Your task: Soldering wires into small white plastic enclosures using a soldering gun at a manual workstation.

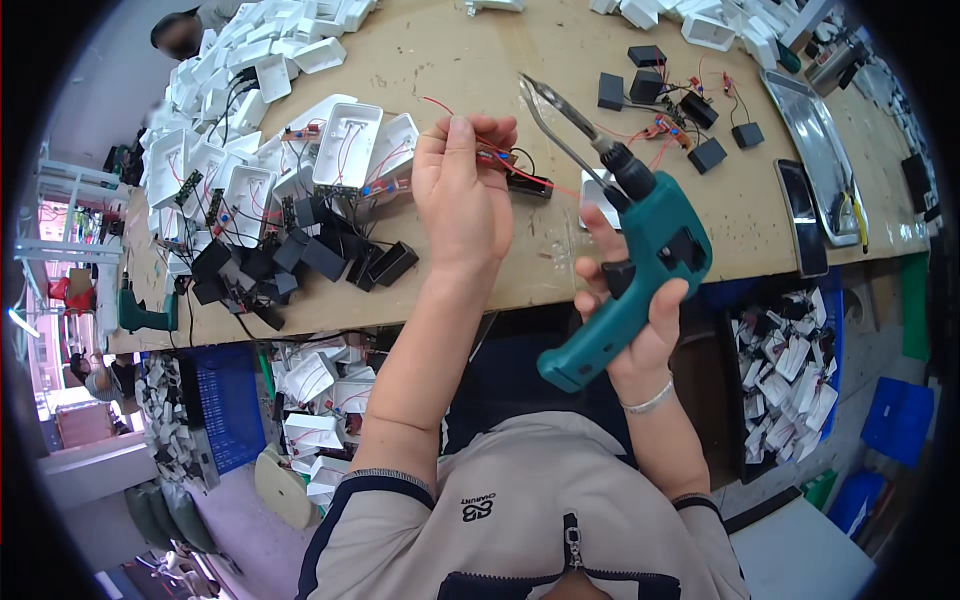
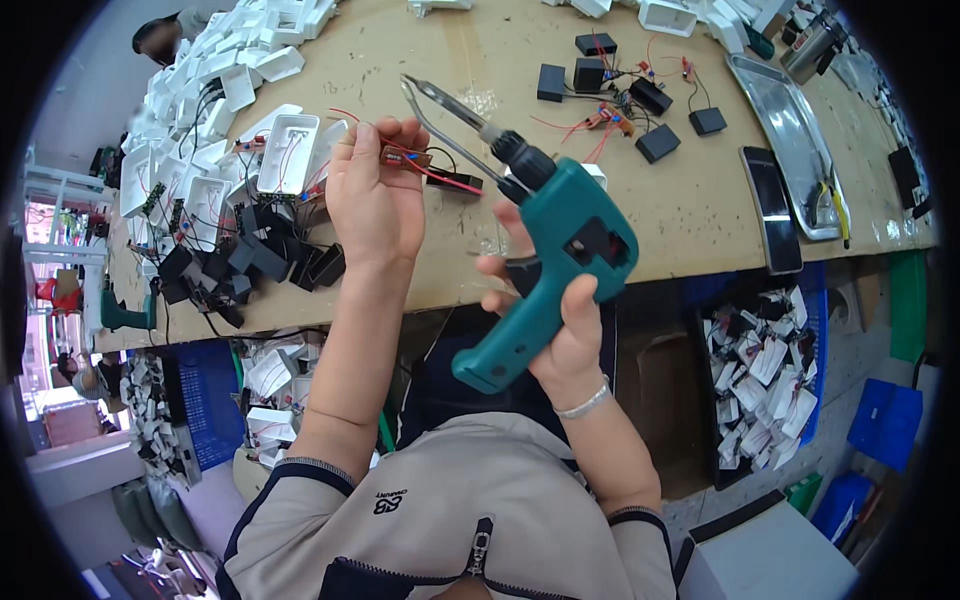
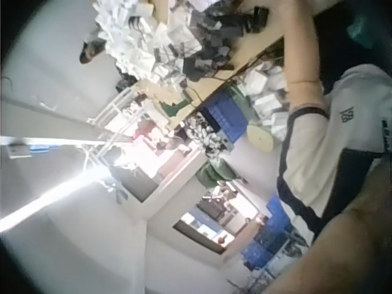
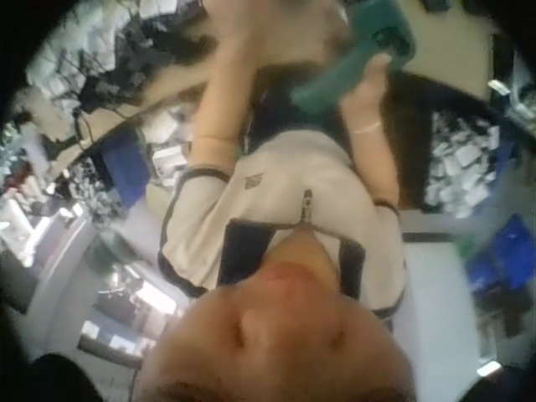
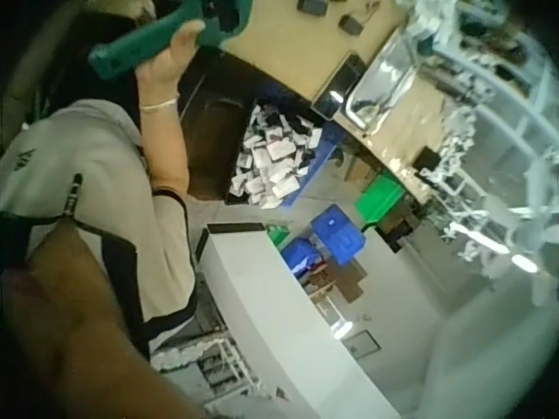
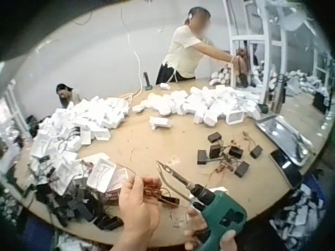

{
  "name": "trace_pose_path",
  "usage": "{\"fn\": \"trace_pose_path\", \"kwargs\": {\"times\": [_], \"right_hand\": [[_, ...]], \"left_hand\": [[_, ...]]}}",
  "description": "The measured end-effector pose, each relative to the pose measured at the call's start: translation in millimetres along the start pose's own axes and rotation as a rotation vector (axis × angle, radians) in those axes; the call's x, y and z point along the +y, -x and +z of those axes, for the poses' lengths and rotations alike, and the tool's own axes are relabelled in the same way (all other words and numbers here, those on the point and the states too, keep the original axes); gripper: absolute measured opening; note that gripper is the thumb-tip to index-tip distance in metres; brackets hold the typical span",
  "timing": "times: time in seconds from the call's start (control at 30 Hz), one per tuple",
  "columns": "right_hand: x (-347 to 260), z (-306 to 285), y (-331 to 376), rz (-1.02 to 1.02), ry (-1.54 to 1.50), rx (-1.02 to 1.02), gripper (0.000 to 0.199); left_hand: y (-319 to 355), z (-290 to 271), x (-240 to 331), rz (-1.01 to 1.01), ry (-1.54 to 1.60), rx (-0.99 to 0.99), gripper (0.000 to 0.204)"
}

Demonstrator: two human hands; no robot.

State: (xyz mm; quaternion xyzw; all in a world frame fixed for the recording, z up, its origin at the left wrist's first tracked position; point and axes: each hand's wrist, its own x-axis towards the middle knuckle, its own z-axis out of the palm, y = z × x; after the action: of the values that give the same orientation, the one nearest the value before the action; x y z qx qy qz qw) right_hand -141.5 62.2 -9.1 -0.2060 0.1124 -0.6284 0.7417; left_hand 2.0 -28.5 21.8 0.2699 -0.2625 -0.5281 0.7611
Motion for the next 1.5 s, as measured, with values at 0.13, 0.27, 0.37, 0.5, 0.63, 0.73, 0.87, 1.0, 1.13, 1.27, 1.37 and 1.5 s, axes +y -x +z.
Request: {"fn": "trace_pose_path", "kwargs": {"times": [0.13, 0.27, 0.37, 0.5, 0.63, 0.73, 0.87, 1.0, 1.13, 1.27, 1.37, 1.5], "right_hand": [[2, 12, -12, -0.025, -0.009, -0.029, 0.083], [-3, 15, -19, -0.072, 0.199, 0.017, 0.083], [-10, 22, -23, -0.067, 0.219, 0.037, 0.082], [-19, 17, -33, -0.066, 0.148, -0.001, 0.075], [-19, 12, -31, -0.069, 0.130, 0.012, 0.069], [-18, -1, -24, -0.050, 0.130, 0.030, 0.068], [-21, -17, -14, -0.042, 0.124, 0.054, 0.070], [-25, -13, -7, -0.044, 0.170, 0.103, 0.074], [-47, -34, 7, -0.179, 0.154, 0.203, 0.076], [-58, -40, 17, -0.265, 0.144, 0.208, 0.074], [-51, -38, 12, -0.283, 0.256, 0.228, 0.074], [-48, -37, 0, -0.261, 0.369, 0.247, 0.074]], "left_hand": [[14, 7, -5, -0.007, -0.013, -0.072, 0.013], [19, 3, -5, 0.231, -0.539, -0.297, 0.014], [12, -7, 6, 0.396, -0.937, -0.593, 0.003], [-7, -1, 16, 0.854, -1.226, -0.883, 0.009], [3, -7, 14, 0.712, -1.227, -0.879, 0.011], [17, -8, 10, 0.090, -1.021, -0.832, 0.018], [19, 5, 10, -0.125, -1.042, -0.908, 0.010], [21, 4, 4, -0.027, -1.096, -0.923, 0.011], [27, 2, -2, -0.017, -1.185, -0.880, 0.012], [35, 8, -10, 0.059, -1.215, -0.802, 0.011], [38, 8, -19, 0.137, -1.224, -0.740, 0.010], [46, 11, -23, 0.154, -1.242, -0.677, 0.009]]}}
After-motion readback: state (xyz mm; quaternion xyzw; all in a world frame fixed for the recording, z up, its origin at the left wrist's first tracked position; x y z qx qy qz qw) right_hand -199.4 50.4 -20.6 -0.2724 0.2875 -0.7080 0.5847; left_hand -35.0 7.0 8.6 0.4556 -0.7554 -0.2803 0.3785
